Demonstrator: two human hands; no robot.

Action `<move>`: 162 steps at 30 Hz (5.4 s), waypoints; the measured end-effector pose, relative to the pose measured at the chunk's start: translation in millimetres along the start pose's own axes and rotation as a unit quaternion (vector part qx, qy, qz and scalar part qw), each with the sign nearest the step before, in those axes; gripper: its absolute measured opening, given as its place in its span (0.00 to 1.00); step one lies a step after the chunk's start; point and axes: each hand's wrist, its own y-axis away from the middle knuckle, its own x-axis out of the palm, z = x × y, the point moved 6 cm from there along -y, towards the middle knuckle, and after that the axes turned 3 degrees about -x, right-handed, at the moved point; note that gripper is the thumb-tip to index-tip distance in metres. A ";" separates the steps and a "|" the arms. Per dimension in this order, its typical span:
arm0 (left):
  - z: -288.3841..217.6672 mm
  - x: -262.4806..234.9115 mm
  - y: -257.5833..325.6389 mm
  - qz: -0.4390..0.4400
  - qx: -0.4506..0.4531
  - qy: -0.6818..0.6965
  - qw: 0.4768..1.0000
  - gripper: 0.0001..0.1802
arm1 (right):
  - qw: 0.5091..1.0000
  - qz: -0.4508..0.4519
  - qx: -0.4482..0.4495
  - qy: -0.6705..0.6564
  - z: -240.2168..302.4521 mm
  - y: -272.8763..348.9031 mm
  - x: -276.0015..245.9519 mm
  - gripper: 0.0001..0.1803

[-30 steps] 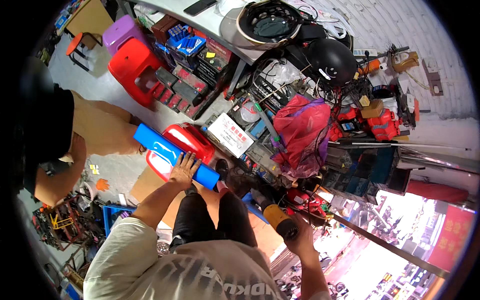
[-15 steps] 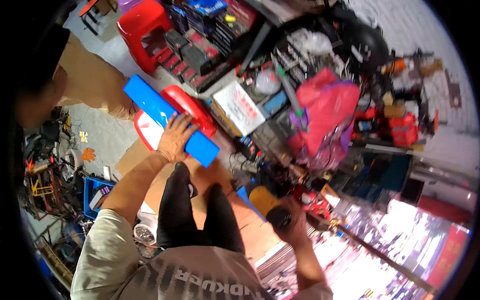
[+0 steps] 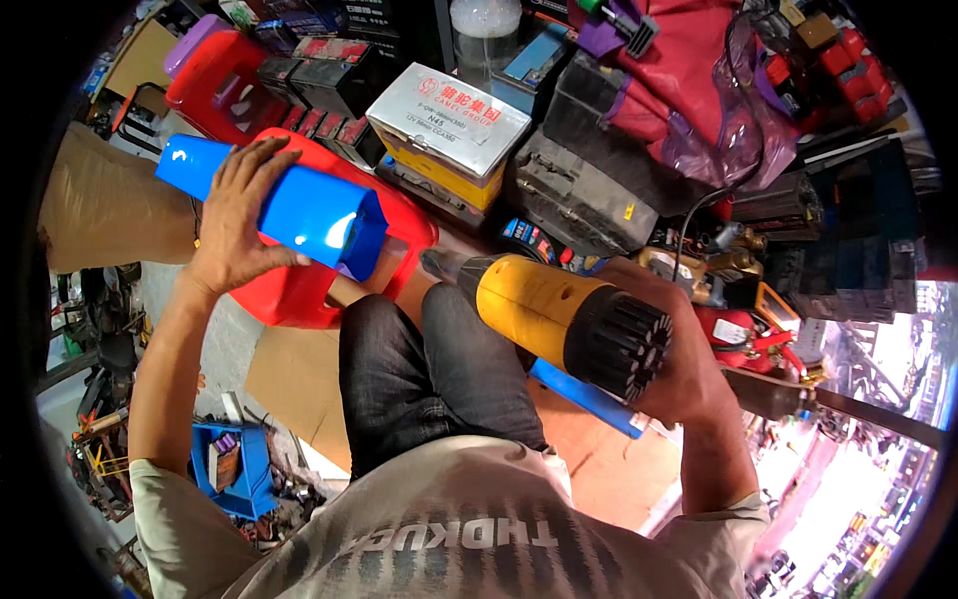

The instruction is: The person uses a heat gun to apply heat to a blue plastic casing wrapped around a large battery pack, moving the gun along the sides and edges to shrink and seal it.

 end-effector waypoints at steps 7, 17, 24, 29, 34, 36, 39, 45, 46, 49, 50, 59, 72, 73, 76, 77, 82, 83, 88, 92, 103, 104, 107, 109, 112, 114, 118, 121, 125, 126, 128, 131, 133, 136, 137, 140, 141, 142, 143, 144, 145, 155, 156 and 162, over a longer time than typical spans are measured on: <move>11.9 11.7 28.1 -0.056 0.015 0.002 0.998 0.63 | 0.988 -0.010 0.106 -0.112 -14.7 31.7 22.5 0.22; 1.4 -3.5 25.8 -0.053 0.011 0.053 0.997 0.55 | 0.997 -0.066 0.010 -0.045 16.9 78.4 -10.0 0.21; -40.5 2.5 88.1 -0.322 -0.101 0.305 0.891 0.18 | 0.987 -0.142 0.071 0.020 19.8 98.6 -17.3 0.21; -102.1 149.7 130.0 -0.094 -0.393 0.887 0.224 0.40 | 0.988 -0.152 -0.001 -0.021 31.6 66.2 -19.7 0.22; -112.6 163.8 77.1 -0.128 -0.281 0.944 0.115 0.54 | 0.965 -0.173 0.071 -0.181 38.2 53.6 -1.9 0.18; -108.7 156.0 61.0 -0.162 -0.272 0.942 0.108 0.54 | 0.988 -0.145 0.030 -0.047 46.9 38.9 -2.0 0.16; -99.5 152.9 50.8 -0.213 -0.297 0.926 0.101 0.55 | 0.988 -0.145 -0.052 -0.002 53.9 25.8 8.2 0.15; -102.3 149.6 48.7 -0.201 -0.339 0.913 0.107 0.54 | 0.981 -0.180 -0.016 -0.070 31.0 16.6 32.0 0.15; -100.9 151.0 49.7 -0.200 -0.337 0.913 0.109 0.54 | 0.982 -0.179 -0.010 -0.066 29.5 14.8 34.3 0.15; -98.1 152.6 51.6 -0.193 -0.330 0.918 0.109 0.53 | 0.983 -0.166 -0.025 -0.080 26.7 11.7 38.2 0.14; -98.7 152.6 51.7 -0.188 -0.329 0.920 0.101 0.53 | 0.984 -0.161 -0.028 -0.076 27.2 10.5 39.2 0.14; -100.7 150.6 54.7 -0.171 -0.315 0.929 0.098 0.52 | 0.951 -0.138 0.116 -0.251 -3.0 7.8 39.1 0.15; -123.8 165.1 83.6 -0.145 -0.360 0.911 0.138 0.46 | 0.986 -0.125 0.025 0.106 31.6 20.0 14.5 0.17; -130.9 168.3 88.0 -0.132 -0.370 0.905 0.164 0.43 | 0.981 -0.102 0.035 0.159 31.6 22.6 14.3 0.17; -158.4 170.5 107.8 -0.022 -0.400 0.835 0.377 0.39 | 0.974 -0.066 0.054 0.210 36.8 23.7 16.4 0.16; -172.6 147.3 103.8 -0.039 -0.404 0.801 0.440 0.26 | 0.974 -0.060 0.060 0.211 39.7 24.0 16.5 0.16; -212.3 -25.9 53.2 -0.292 0.002 0.471 0.832 0.15 | 0.964 -0.030 0.075 0.253 52.3 31.0 14.0 0.17; -223.2 -52.1 43.2 -0.290 0.058 0.421 0.858 0.19 | 0.961 -0.019 0.079 0.264 52.1 29.7 14.2 0.17; -258.9 -96.9 13.7 -0.240 0.183 0.312 0.901 0.28 | 0.959 -0.003 0.070 0.276 55.6 27.7 12.5 0.16; -262.5 -99.4 4.6 -0.202 0.206 0.299 0.910 0.25 | 0.959 -0.006 0.064 0.277 58.8 26.2 11.5 0.16; -252.3 -99.2 0.6 -0.149 0.206 0.330 0.909 0.25 | 0.959 0.022 0.065 0.275 58.6 16.3 18.8 0.16; -251.4 -98.6 1.1 -0.148 0.207 0.330 0.909 0.25 | 0.958 0.025 0.066 0.277 59.4 15.2 19.6 0.16; -248.3 -98.2 2.6 -0.149 0.201 0.337 0.908 0.25 | 0.957 0.027 0.069 0.281 62.1 12.7 20.7 0.17; -246.2 -99.0 3.3 -0.157 0.190 0.350 0.904 0.25 | 0.957 0.020 0.070 0.281 63.6 11.2 20.2 0.16; -241.0 -101.1 3.6 -0.154 0.191 0.368 0.897 0.26 | 0.958 0.024 0.052 0.281 66.4 9.4 20.3 0.16; -240.9 -103.7 4.1 -0.151 0.198 0.355 0.901 0.25 | 0.957 0.020 0.052 0.284 66.9 7.6 21.3 0.16; -240.4 -102.7 5.2 -0.157 0.214 0.344 0.901 0.24 | 0.959 0.018 0.053 0.276 64.4 6.3 25.3 0.16; -241.7 -100.4 8.2 -0.156 0.222 0.325 0.906 0.25 | 0.961 0.011 0.060 0.269 65.6 6.1 27.1 0.16; -238.7 -100.1 6.9 -0.151 0.213 0.355 0.898 0.26 | 0.964 -0.001 0.064 0.260 62.8 6.2 25.8 0.16; -238.0 -99.2 5.8 -0.147 0.219 0.352 0.898 0.26 | 0.964 -0.003 0.062 0.260 61.4 5.8 25.7 0.16; -238.0 -99.8 3.6 -0.140 0.229 0.346 0.899 0.25 | 0.965 -0.014 0.058 0.257 60.7 5.3 26.0 0.15; -240.5 -103.0 -0.2 -0.134 0.233 0.341 0.901 0.24 | 0.969 -0.033 0.061 0.237 58.6 5.1 27.5 0.15; -239.9 -101.3 -2.6 -0.135 0.232 0.348 0.898 0.23 | 0.973 -0.035 0.076 0.213 53.0 5.3 30.3 0.14; -239.8 -96.7 -6.1 -0.131 0.239 0.338 0.901 0.22 | 0.981 -0.047 0.086 0.166 59.0 1.8 30.9 0.15; -237.8 -97.8 -6.9 -0.151 0.238 0.358 0.890 0.21 | 0.986 -0.049 0.071 0.145 57.3 1.9 30.3 0.16; -227.6 -99.9 -4.8 -0.214 0.205 0.422 0.857 0.18 | 0.994 -0.072 0.032 0.080 34.1 5.2 20.3 0.17; -218.6 -100.3 -0.7 -0.233 0.176 0.449 0.844 0.17 | 0.987 -0.091 0.127 -0.039 18.7 12.2 14.0 0.16; -207.8 -97.7 4.4 -0.251 0.147 0.476 0.830 0.16 | 0.957 -0.111 0.219 -0.156 7.3 19.9 10.7 0.15; -196.7 -92.9 11.2 -0.275 0.142 0.504 0.807 0.15 | 0.944 -0.119 0.237 -0.194 -11.5 29.7 6.1 0.19; -187.4 -83.3 19.0 -0.268 0.111 0.539 0.791 0.14 | 0.939 -0.125 0.218 -0.236 -19.2 32.0 -0.3 0.24; -177.5 -72.0 26.1 -0.298 0.093 0.558 0.769 0.11 | 0.927 -0.136 0.222 -0.270 -28.6 36.8 -6.0 0.25; -128.0 10.4 66.1 -0.261 -0.146 0.714 0.633 0.13 | 0.791 -0.138 0.128 -0.582 -92.0 49.5 -18.2 0.31; -126.5 13.2 66.7 -0.257 -0.159 0.722 0.622 0.14 | 0.764 -0.139 0.112 -0.621 -95.4 49.1 -17.5 0.32; -126.4 20.9 66.3 -0.232 -0.180 0.755 0.587 0.14 | 0.720 -0.177 0.118 -0.661 -101.8 50.1 -21.5 0.33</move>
